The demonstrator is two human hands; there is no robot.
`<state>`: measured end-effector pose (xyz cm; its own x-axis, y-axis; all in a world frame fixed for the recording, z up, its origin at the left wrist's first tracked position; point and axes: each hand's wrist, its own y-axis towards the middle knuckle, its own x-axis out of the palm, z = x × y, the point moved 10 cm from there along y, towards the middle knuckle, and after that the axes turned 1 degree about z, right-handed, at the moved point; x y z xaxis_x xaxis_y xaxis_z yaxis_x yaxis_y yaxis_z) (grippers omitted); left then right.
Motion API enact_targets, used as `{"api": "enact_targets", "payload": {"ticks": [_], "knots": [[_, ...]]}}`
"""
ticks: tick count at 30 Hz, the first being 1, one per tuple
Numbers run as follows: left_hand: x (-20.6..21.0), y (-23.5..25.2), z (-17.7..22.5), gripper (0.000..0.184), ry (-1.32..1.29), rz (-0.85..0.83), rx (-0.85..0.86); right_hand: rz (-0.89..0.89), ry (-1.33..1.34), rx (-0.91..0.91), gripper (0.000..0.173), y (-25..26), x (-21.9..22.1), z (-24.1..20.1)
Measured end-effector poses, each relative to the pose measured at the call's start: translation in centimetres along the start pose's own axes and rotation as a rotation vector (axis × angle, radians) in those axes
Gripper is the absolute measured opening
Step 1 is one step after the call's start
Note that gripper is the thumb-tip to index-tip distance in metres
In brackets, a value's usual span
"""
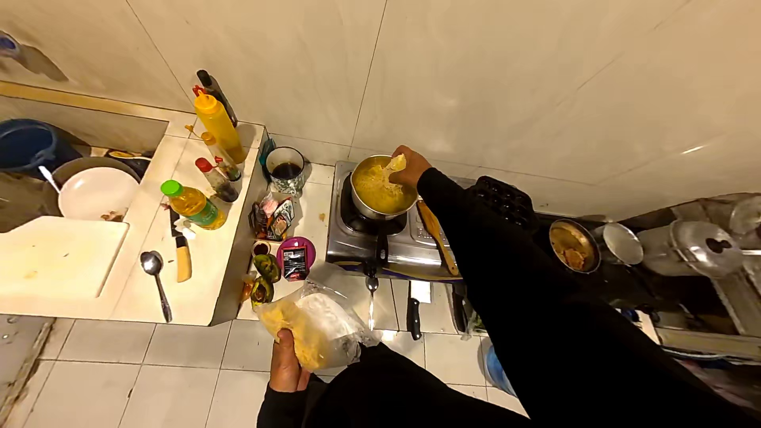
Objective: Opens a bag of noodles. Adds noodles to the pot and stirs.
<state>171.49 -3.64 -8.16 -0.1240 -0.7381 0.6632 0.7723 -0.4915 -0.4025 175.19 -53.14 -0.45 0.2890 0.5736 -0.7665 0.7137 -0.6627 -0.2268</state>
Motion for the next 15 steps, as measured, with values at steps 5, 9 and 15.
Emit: {"api": "enact_targets", "payload": {"ticks": [5, 9, 15], "knots": [[0.0, 0.1, 0.4, 0.08, 0.0, 0.021, 0.003, 0.103, -0.044, 0.125, 0.075, -1.6, -1.3, -1.4], [0.0, 0.2, 0.8, 0.08, 0.009, 0.013, 0.012, 0.085, -0.13, 0.058, 0.069, -1.4, -1.4, -1.0], [-0.1, 0.0, 1.0, 0.081, 0.019, 0.015, 0.002, 0.122, -0.135, 0.008, 0.081, -3.1, -3.6, -3.2]]}}
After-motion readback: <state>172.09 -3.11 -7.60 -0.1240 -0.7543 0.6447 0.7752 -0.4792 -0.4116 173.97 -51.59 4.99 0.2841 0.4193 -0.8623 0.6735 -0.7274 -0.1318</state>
